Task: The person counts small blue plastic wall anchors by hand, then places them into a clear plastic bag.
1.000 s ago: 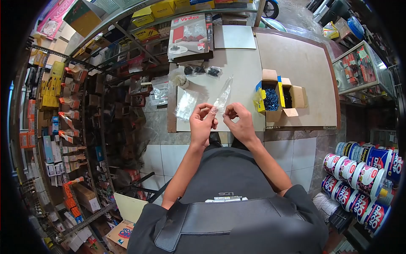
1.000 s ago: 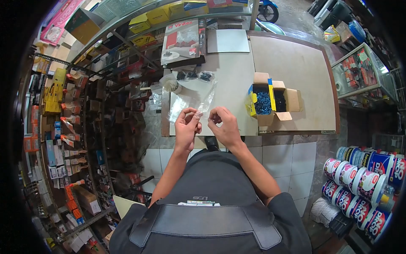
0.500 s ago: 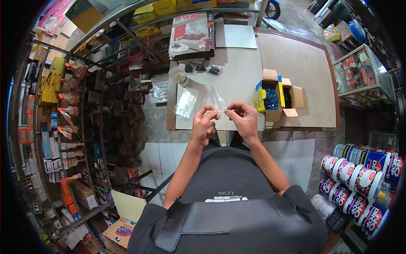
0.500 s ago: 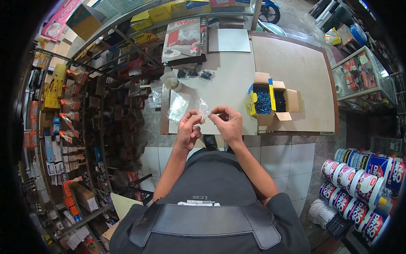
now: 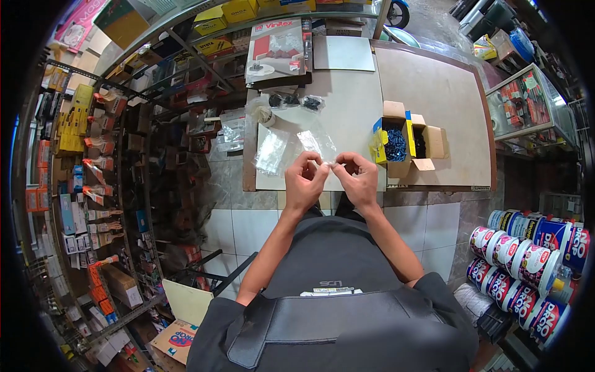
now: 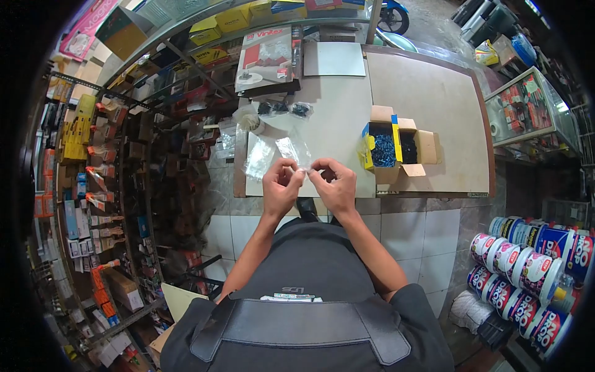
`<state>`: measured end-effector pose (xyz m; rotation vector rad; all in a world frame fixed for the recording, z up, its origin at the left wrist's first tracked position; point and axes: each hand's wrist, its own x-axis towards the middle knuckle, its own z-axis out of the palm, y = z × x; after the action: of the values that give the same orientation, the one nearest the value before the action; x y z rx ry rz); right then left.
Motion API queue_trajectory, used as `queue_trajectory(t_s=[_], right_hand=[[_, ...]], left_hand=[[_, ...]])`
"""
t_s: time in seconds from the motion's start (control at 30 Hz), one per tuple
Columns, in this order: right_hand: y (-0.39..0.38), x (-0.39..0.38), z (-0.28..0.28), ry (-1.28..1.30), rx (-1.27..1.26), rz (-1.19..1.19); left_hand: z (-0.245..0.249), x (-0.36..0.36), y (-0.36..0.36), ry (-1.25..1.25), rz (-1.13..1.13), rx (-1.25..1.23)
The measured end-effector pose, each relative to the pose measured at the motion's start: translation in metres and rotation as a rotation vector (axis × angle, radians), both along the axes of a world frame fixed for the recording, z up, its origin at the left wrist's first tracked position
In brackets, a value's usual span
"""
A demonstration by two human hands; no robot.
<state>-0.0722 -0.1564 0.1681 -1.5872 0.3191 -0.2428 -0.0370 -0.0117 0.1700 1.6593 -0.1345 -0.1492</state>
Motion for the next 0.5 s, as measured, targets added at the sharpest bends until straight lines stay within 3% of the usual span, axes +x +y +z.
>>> queue_trajectory(t_s=[0.17,0.27,0.33,0.37,0.43,0.47,0.5], right_hand=[[-0.001,-0.002,0.003,-0.045,-0.112,0.079],[0.0,0.0,0.004,0.064,0.117,0.114],[-0.001,0.003,-0.003,0.183,0.48,0.152],[-0.002,0.003,-0.004,0.182,0.481,0.152],[-0.004,0.001,-0.006,0.275,0.951,0.22],[-0.006,0.001,-0.013,0.275,0.951,0.223],[-0.007,0.001,-0.019,0.297,1.105,0.268]], left_hand=[[-0.003,0.005,0.001,0.25,0.059,-0.242],[0.0,0.007,0.003,0.428,0.079,-0.302],[-0.001,0.007,0.001,0.477,0.069,-0.343],[-0.002,0.007,0.0,0.525,0.061,-0.386],[-0.005,0.006,0.004,0.582,0.039,-0.429],[-0.007,0.007,0.005,0.637,0.016,-0.473],[-0.008,0.007,0.006,0.637,0.019,-0.473]])
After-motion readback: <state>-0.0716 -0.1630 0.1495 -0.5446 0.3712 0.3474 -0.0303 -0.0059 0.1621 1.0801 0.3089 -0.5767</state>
